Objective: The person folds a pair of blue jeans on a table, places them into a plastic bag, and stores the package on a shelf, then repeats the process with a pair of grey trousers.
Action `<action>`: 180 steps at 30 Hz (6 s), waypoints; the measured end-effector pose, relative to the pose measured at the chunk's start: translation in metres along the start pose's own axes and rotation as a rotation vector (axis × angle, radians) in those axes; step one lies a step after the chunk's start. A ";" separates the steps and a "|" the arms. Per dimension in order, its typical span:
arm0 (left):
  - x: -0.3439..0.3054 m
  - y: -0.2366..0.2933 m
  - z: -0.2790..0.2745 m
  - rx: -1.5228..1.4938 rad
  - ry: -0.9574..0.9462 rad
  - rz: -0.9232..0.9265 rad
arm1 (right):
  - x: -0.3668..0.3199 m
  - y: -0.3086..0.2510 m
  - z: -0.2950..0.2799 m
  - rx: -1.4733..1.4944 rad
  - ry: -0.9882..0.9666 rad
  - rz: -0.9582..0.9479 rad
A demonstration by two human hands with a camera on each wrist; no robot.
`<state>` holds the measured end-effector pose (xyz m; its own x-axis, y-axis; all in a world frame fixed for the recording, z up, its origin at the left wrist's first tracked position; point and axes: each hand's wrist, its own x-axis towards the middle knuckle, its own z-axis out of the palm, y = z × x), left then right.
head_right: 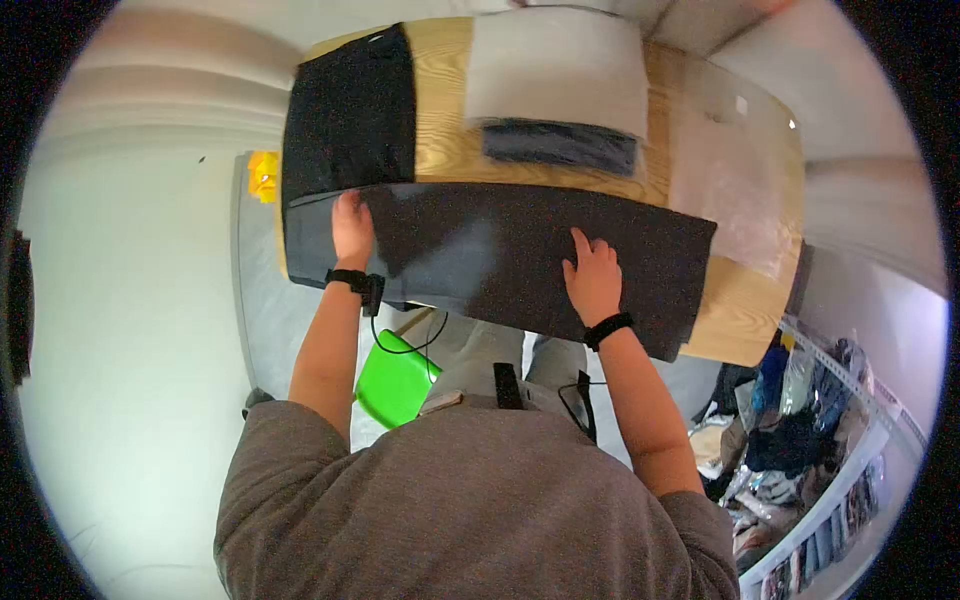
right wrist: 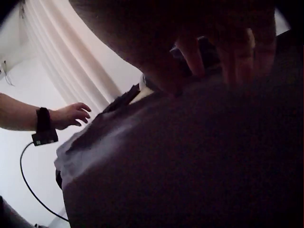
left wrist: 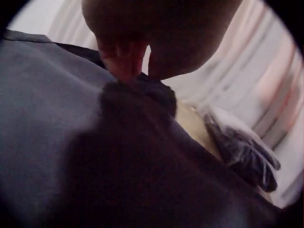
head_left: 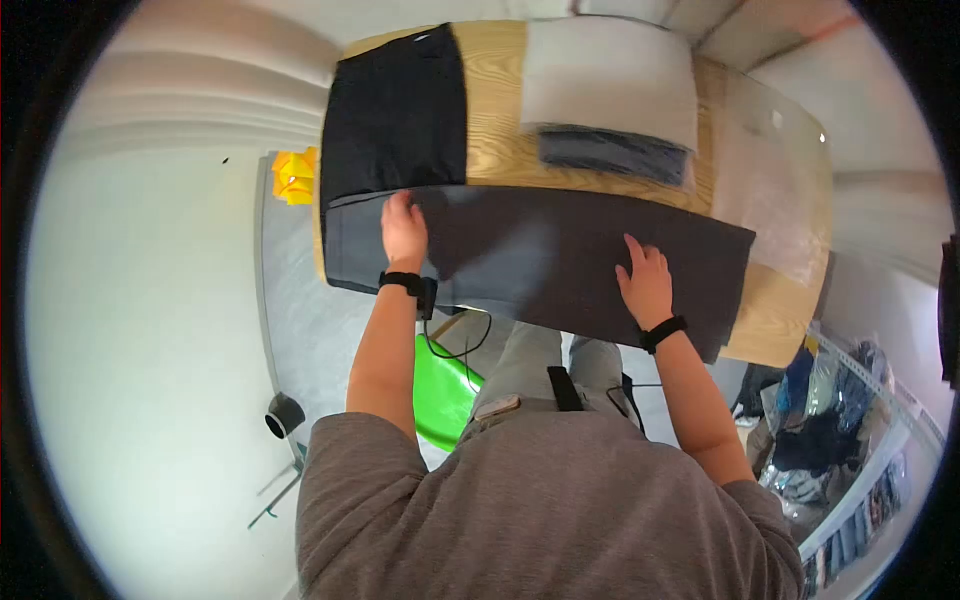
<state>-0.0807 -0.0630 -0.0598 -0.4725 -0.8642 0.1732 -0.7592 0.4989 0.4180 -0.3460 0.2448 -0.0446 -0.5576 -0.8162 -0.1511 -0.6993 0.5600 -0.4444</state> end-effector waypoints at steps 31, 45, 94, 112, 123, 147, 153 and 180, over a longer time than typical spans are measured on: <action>0.011 -0.041 -0.188 -0.909 -0.599 -0.579 | 0.012 -0.009 0.011 -0.090 -0.137 0.185; -0.123 0.239 0.033 -0.674 -0.554 0.063 | -0.019 0.008 0.003 1.694 -0.294 0.804; -0.195 0.141 0.037 -0.154 -0.402 0.124 | -0.073 0.211 -0.014 0.730 0.222 0.515; -0.205 0.101 0.043 -0.489 -0.324 -0.307 | 0.096 -0.052 0.000 0.181 -0.086 -0.413; -0.207 0.093 0.041 -0.564 -0.322 -0.143 | 0.130 -0.096 0.043 -0.266 -0.096 -0.291; -0.211 0.084 0.011 -0.470 -0.545 -0.364 | 0.116 -0.061 0.012 0.151 0.097 -0.419; -0.214 0.082 0.026 -0.476 -0.512 -0.302 | 0.064 0.072 -0.054 0.143 0.045 0.054; -0.174 0.097 0.036 -0.388 -0.281 -0.317 | -0.091 0.190 -0.037 0.356 0.213 0.707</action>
<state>-0.0879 0.1382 -0.0820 -0.3901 -0.8901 -0.2356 -0.6884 0.1120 0.7166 -0.4441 0.4308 -0.0825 -0.9117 -0.2224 -0.3455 0.0137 0.8240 -0.5664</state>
